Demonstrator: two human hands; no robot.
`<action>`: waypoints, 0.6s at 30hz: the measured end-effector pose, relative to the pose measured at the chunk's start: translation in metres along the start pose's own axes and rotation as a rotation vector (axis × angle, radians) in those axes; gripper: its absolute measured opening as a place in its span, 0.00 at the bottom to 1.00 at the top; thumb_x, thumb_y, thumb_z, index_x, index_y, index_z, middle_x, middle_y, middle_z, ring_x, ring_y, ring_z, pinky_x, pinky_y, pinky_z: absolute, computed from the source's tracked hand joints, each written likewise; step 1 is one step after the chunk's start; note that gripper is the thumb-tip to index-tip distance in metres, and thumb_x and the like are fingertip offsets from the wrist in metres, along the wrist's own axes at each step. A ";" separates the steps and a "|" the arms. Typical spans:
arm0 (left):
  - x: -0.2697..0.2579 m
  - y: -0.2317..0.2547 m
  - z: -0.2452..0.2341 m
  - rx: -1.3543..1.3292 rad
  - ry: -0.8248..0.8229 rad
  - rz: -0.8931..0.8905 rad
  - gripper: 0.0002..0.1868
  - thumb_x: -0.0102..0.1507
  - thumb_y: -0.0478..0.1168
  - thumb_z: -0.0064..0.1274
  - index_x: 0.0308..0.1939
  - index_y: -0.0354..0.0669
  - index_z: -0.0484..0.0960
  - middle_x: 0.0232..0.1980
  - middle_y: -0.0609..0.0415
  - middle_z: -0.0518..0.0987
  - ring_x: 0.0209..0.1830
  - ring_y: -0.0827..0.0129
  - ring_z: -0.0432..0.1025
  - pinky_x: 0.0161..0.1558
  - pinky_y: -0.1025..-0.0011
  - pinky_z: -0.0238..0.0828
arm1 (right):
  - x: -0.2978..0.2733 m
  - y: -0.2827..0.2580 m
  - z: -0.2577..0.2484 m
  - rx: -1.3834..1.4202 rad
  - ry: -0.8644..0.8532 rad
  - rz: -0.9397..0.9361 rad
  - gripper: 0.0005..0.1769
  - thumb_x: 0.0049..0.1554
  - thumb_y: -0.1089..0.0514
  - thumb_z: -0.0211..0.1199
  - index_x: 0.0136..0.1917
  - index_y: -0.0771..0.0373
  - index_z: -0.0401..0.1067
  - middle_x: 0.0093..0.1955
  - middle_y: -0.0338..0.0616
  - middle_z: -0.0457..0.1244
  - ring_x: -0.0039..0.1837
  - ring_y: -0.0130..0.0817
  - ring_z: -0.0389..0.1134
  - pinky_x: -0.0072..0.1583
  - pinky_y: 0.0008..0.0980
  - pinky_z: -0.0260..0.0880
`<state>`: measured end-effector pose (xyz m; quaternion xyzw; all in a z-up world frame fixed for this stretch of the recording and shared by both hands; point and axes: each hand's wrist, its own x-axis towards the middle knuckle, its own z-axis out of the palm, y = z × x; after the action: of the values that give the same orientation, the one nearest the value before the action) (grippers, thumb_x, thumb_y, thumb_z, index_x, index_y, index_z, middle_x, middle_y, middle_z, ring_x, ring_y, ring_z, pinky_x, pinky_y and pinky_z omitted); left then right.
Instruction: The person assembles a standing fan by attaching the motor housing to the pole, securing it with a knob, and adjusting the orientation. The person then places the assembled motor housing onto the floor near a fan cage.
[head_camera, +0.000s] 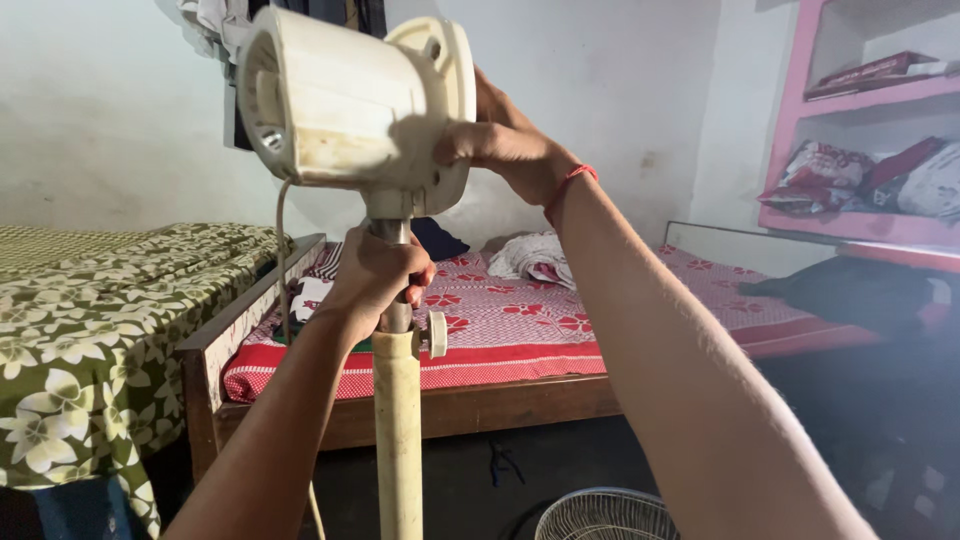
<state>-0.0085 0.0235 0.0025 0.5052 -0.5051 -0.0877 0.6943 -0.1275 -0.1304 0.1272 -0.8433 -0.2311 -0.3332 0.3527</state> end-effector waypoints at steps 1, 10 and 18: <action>0.001 -0.001 0.000 -0.029 -0.010 0.009 0.04 0.53 0.28 0.52 0.26 0.33 0.72 0.21 0.46 0.76 0.14 0.70 0.66 0.19 0.69 0.64 | 0.001 0.008 -0.004 0.063 -0.007 0.002 0.54 0.45 0.57 0.68 0.81 0.60 0.49 0.66 0.46 0.63 0.67 0.35 0.66 0.68 0.39 0.72; 0.003 -0.003 -0.002 0.079 0.043 0.068 0.05 0.49 0.29 0.55 0.17 0.31 0.77 0.16 0.49 0.73 0.13 0.68 0.66 0.18 0.69 0.62 | 0.019 0.066 -0.026 0.403 -0.121 -0.019 0.40 0.49 0.61 0.68 0.73 0.67 0.61 0.59 0.47 0.66 0.63 0.39 0.66 0.71 0.46 0.67; 0.002 -0.010 0.003 0.085 0.152 0.083 0.08 0.51 0.31 0.55 0.17 0.29 0.79 0.16 0.46 0.74 0.11 0.67 0.67 0.16 0.69 0.61 | 0.001 0.050 0.003 0.559 0.034 0.089 0.46 0.50 0.61 0.68 0.79 0.62 0.53 0.66 0.51 0.60 0.68 0.41 0.64 0.74 0.51 0.65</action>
<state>-0.0064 0.0154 -0.0041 0.5179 -0.4748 0.0010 0.7116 -0.0940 -0.1603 0.1040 -0.7169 -0.2706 -0.2550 0.5898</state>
